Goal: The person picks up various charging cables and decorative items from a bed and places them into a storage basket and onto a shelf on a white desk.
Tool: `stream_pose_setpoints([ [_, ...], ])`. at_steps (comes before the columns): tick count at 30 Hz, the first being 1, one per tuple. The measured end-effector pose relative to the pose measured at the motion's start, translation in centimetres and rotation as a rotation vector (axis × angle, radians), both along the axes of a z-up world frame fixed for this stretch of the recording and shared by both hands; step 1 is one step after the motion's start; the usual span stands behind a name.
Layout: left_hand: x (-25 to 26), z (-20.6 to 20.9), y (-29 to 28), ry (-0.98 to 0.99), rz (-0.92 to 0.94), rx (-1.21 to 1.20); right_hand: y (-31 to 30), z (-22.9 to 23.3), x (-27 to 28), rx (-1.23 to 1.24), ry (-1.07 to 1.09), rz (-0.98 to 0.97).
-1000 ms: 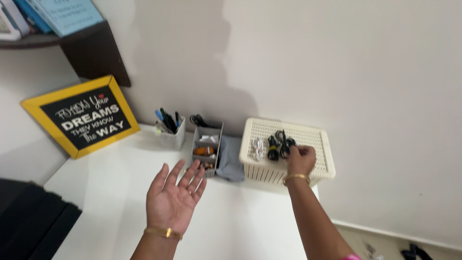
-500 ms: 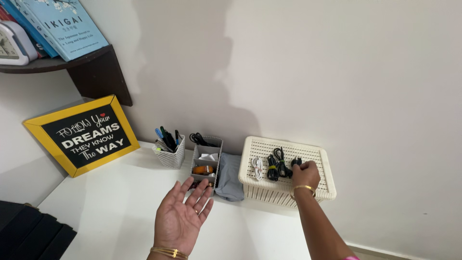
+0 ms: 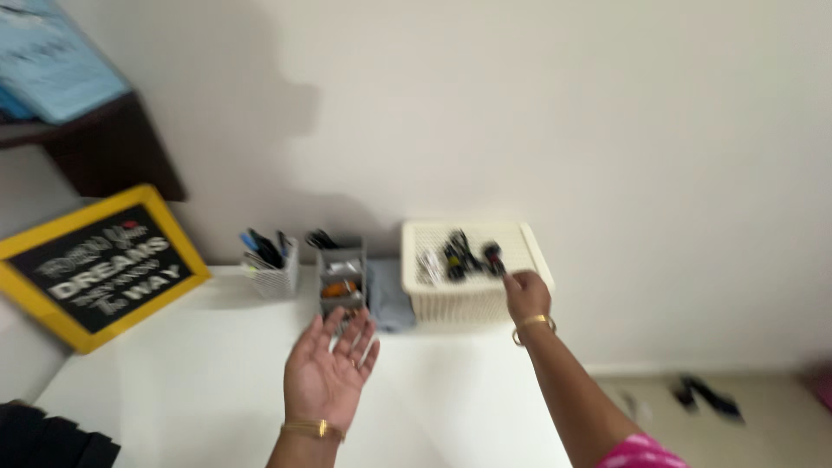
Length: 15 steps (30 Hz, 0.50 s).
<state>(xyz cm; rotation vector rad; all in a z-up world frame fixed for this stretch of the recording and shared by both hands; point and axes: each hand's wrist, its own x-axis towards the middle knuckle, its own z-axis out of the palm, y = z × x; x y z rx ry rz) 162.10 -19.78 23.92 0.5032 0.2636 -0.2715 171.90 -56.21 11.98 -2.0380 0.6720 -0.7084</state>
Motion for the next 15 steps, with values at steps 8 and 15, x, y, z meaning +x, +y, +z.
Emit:
stream_pose_setpoints([
  [8,-4.8,-3.5,1.4,0.011,-0.351,0.072,8.0,1.5,-18.9,0.269,0.07,-0.024],
  [15,-13.3,-7.9,-0.7,0.113,-0.683,0.181,14.6,-1.7,-37.4,0.507,0.084,-0.226],
])
